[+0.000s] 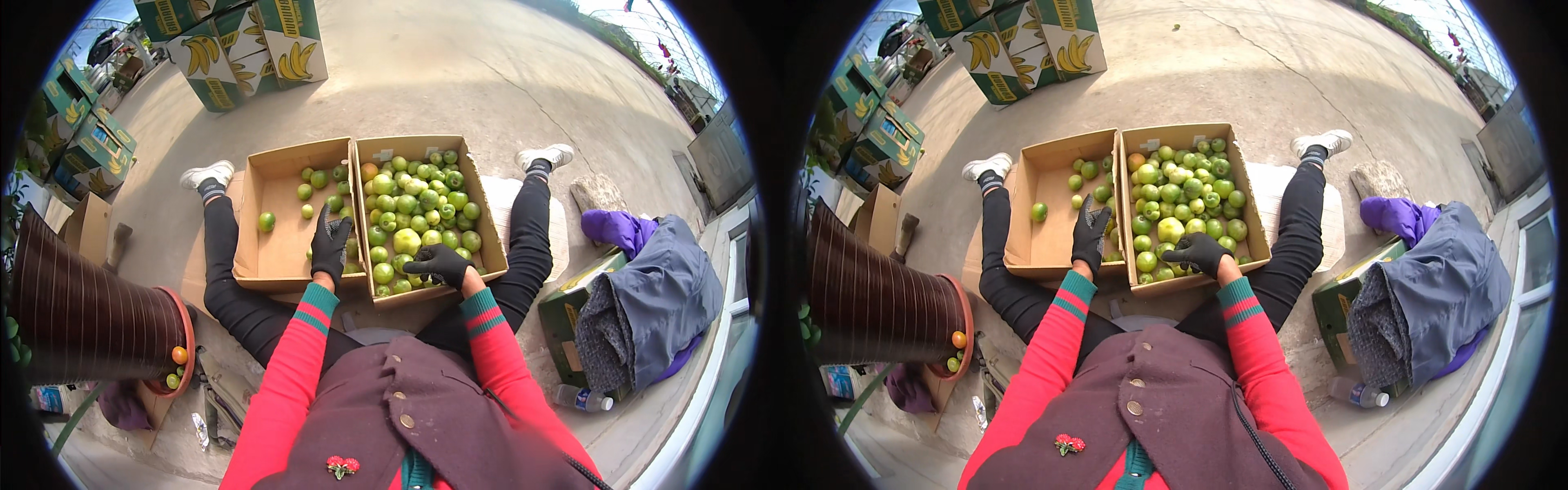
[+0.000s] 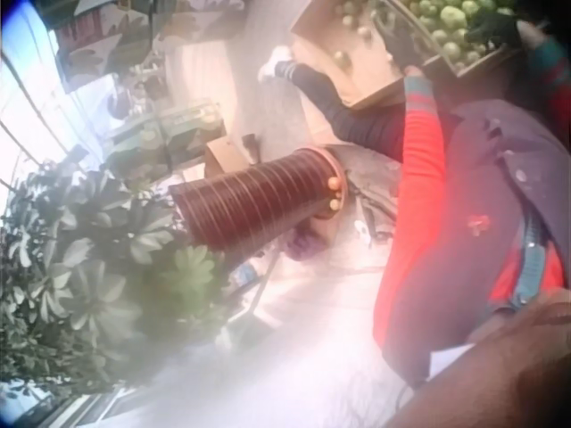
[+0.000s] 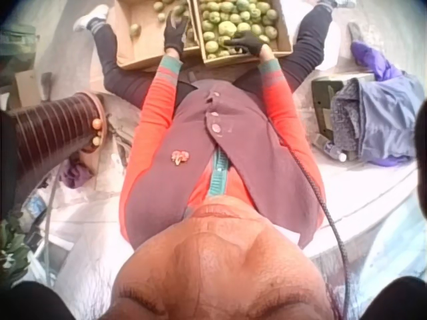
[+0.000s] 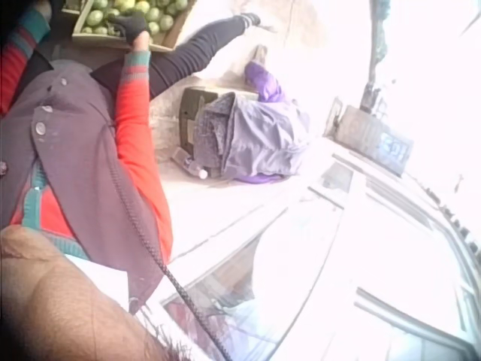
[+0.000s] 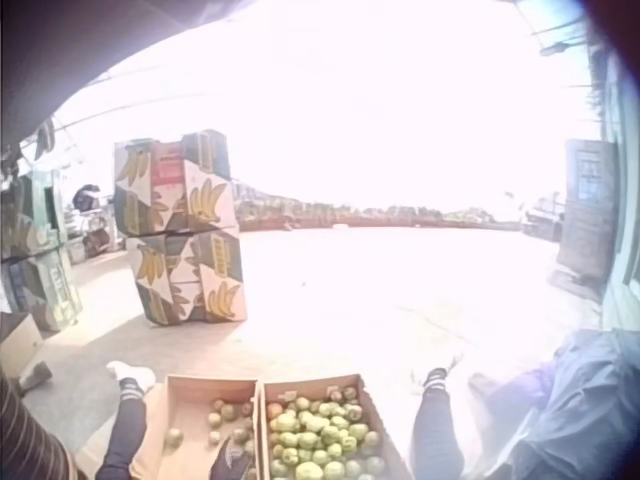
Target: The person sits on the ground and transfers green round fruit from one cardboard box to another, handling them one by one with gloved hands. The boxes are positioned between the legs, and the person repeatedly picks, turns, and places the fruit into the second box.
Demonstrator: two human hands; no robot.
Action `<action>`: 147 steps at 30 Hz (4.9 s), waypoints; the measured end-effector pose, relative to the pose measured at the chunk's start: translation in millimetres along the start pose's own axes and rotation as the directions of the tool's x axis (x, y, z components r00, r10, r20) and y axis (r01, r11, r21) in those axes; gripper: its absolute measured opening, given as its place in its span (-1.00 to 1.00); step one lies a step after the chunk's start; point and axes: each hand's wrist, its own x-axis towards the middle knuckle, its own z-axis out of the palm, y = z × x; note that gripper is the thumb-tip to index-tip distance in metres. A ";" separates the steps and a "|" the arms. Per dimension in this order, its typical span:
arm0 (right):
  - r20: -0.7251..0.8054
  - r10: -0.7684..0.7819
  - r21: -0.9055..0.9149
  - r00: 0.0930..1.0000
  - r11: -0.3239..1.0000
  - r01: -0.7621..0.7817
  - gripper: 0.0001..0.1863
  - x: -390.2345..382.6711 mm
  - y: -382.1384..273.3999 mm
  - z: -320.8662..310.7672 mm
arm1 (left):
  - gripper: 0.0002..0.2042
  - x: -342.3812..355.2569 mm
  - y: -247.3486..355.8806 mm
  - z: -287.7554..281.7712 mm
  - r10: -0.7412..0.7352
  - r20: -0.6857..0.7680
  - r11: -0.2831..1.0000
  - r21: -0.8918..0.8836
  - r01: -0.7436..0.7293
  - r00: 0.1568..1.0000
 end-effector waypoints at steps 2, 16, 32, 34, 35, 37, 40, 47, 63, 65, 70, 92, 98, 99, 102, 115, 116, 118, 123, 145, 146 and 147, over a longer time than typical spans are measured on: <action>-0.179 -0.164 0.378 0.970 0.899 0.222 -0.67 -3.7 -5.4 2.8 | -0.34 -6.8 11.7 4.5 0.064 0.109 0.998 -0.034 -0.060 0.992; -0.404 -0.334 -0.002 0.852 0.931 0.364 -0.67 13.7 -32.1 32.4 | -0.52 -31.6 50.1 20.3 0.376 0.265 0.797 0.397 -0.456 0.888; -0.205 -0.292 -0.889 0.934 0.455 -0.053 -0.74 30.1 -22.2 58.4 | -0.32 -19.3 32.8 12.8 0.041 0.013 0.899 0.436 -0.042 0.999; -0.237 -0.254 -0.838 0.938 0.543 -0.064 -0.71 19.9 -28.4 55.4 | -0.32 -20.1 32.8 9.1 0.033 0.014 0.909 0.414 -0.036 0.999; -0.249 -0.234 -0.809 0.940 0.584 -0.069 -0.69 14.1 -30.9 52.5 | -0.31 -19.8 32.6 8.3 0.042 0.013 0.908 0.416 -0.044 0.999; -0.325 -0.172 -0.641 0.930 0.763 -0.083 -0.56 -0.4 -32.7 41.8 | -0.29 -21.0 34.6 8.6 0.042 0.028 0.937 0.346 -0.049 0.999; -0.356 -0.229 -0.268 0.906 0.954 0.135 -0.46 -2.4 -6.0 18.7 | -0.26 -22.4 43.2 14.5 0.114 0.122 0.934 0.325 -0.148 0.986; -0.165 -0.227 0.663 0.960 0.695 0.278 -0.49 -9.3 -14.3 22.0 | -0.20 -32.1 66.8 22.5 0.465 0.543 0.567 0.423 -0.706 0.699; -0.242 -0.714 -0.918 0.657 0.388 0.084 -0.66 73.9 -33.4 45.6 | -0.29 0.9 -1.1 -0.1 -0.166 -0.174 0.971 -0.201 0.130 0.971; -0.271 -0.655 -0.929 0.705 0.370 -0.013 -0.79 80.5 -33.9 49.3 | -0.35 -1.2 -0.6 3.2 -0.089 -0.101 0.994 -0.078 0.081 0.991; -0.505 -0.550 -0.825 0.666 0.534 -0.185 -0.80 82.9 -27.0 51.1 | -0.38 -19.2 41.9 11.7 -0.046 0.050 0.922 0.386 0.023 0.998; -0.675 -0.566 -0.585 0.474 0.801 0.123 -0.73 44.1 -41.6 31.7 | -0.54 -18.4 34.4 14.4 0.175 0.099 0.957 0.215 -0.193 0.979; -0.517 -0.372 -0.767 0.771 0.601 -0.225 -0.75 56.7 -11.9 22.3 | -0.57 -1.4 16.0 -1.8 -0.236 -0.119 0.911 -0.372 0.177 0.964; -0.541 -0.360 -0.759 0.760 0.599 -0.256 -0.75 60.0 -8.9 22.9 | -0.55 1.1 15.5 -1.9 -0.301 -0.112 0.883 -0.407 0.233 0.947; -0.597 -0.322 -0.727 0.735 0.604 -0.326 -0.74 65.6 -4.0 25.1 | -0.54 3.3 9.5 -3.7 -0.310 -0.082 0.868 -0.430 0.246 0.947; -0.548 -0.665 -0.341 0.507 0.732 0.590 -0.73 39.9 -34.3 35.9 | -0.42 -29.4 58.3 23.3 0.432 0.399 0.683 0.441 -0.583 0.809; -0.509 -0.698 -0.333 0.504 0.700 0.632 -0.74 39.7 -34.4 37.2 | -0.42 -30.0 57.8 23.3 0.409 0.434 0.660 0.468 -0.589 0.803; -0.419 -0.702 -0.338 0.576 0.709 0.618 -0.76 39.7 -31.2 36.2 | -0.42 -31.3 54.8 21.3 0.354 0.498 0.606 0.523 -0.599 0.792; -0.421 -0.735 -0.412 0.532 0.677 0.610 -0.76 44.7 -23.4 33.6 | -0.51 -32.8 49.9 20.4 0.394 0.432 0.651 0.492 -0.578 0.811; -0.638 -0.429 -0.351 0.639 0.901 0.255 -0.59 31.2 -11.0 -18.3 | -0.33 -25.3 47.0 20.7 0.339 0.225 0.781 0.475 -0.406 0.914; -0.575 -0.467 -0.342 0.672 0.883 0.321 -0.59 31.6 -11.3 -14.1 | -0.33 -28.0 51.8 23.2 0.400 0.308 0.693 0.515 -0.504 0.863; -0.514 -0.500 -0.324 0.697 0.865 0.382 -0.58 29.6 -13.8 -8.6 | -0.33 -30.8 58.9 28.3 0.448 0.397 0.594 0.537 -0.599 0.801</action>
